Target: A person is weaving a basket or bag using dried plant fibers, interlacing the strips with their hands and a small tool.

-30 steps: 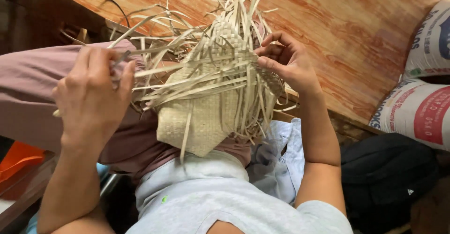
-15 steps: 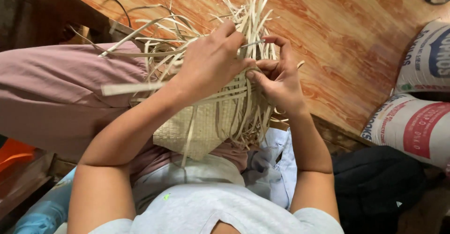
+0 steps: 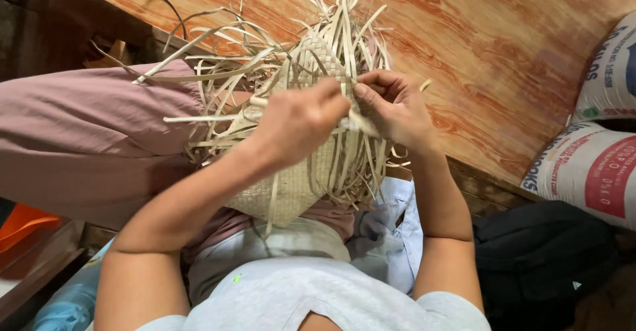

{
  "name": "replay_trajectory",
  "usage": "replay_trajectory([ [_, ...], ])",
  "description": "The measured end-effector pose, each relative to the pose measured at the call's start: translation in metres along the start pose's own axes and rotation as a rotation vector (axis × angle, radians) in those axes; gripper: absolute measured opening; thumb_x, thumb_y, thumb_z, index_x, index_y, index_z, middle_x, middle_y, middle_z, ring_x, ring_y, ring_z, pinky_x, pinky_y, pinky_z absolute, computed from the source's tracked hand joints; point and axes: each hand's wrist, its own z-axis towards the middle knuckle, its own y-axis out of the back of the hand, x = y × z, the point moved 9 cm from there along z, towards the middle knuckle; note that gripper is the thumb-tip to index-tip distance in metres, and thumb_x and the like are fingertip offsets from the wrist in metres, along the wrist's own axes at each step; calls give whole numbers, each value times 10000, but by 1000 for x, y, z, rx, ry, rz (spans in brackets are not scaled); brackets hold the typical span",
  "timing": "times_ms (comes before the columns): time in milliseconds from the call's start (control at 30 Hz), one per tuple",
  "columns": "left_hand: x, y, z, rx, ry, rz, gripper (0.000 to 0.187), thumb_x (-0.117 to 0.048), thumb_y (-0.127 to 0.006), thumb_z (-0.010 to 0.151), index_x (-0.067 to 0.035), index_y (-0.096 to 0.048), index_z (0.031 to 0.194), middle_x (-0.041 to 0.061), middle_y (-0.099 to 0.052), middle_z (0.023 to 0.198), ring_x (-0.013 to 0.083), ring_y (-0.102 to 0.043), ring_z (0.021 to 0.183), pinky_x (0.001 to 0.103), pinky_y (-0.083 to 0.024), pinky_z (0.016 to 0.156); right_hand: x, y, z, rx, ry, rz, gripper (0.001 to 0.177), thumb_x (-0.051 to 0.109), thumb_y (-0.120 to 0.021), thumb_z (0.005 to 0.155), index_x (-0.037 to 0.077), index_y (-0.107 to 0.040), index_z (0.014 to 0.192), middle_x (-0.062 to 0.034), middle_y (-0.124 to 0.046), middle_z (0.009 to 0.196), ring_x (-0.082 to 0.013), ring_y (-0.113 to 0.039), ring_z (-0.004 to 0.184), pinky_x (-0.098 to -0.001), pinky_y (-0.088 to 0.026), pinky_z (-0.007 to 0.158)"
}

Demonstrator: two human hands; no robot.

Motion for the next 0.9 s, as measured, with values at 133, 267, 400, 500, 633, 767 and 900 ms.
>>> replay_trajectory([
  [133,-20,-2,-15,-75,-110,213,99,-25,-460,766,-94,-502,710,8,-440,718,112,-507,446,206,-428,402,2,6,-2,17,26,-128,109,60,-566,816,-9,-600,894,-57,-593,619,-14,-474,562,-143,-417,523],
  [267,-31,5,-17,-114,-152,257,111,-5,-467,745,-91,-531,717,10,-424,699,97,-473,426,191,-413,389,5,4,-1,-3,36,-143,88,52,-586,801,-12,-595,860,-68,-576,610,-46,-497,564,-170,-425,506],
  [400,-28,16,-17,-134,-73,48,167,-18,-482,765,-83,-563,896,9,-444,709,127,-509,457,219,-424,408,8,-9,3,41,-41,-106,83,81,-616,784,5,-584,772,-22,-519,539,-38,-460,467,-145,-377,396],
  [500,-13,51,-6,-245,55,-286,283,21,-502,655,-96,-540,911,48,-494,750,282,-561,601,313,-470,527,17,-8,6,12,-31,-35,185,72,-598,785,5,-509,637,-53,-393,379,-77,-390,277,-154,-243,226],
  [633,-5,86,21,-430,70,-424,103,-106,-577,763,-88,-569,864,64,-528,675,267,-577,603,293,-460,506,56,6,4,-31,88,25,175,52,-581,787,12,-500,637,-11,-327,373,-30,-321,277,-145,-211,244],
  [767,-44,130,53,-286,-164,-387,174,53,-573,718,8,-537,881,86,-563,803,154,-485,522,247,-392,431,81,42,-18,-218,250,-159,155,114,-562,788,1,-585,891,-2,-567,752,-32,-443,609,-120,-333,568],
  [900,-66,153,61,-220,-267,-435,82,12,-525,749,-33,-464,779,42,-491,711,157,-446,529,280,-369,478,95,53,-72,-689,306,144,129,132,-553,782,29,-558,858,61,-431,575,0,-326,476,-121,-222,434],
])
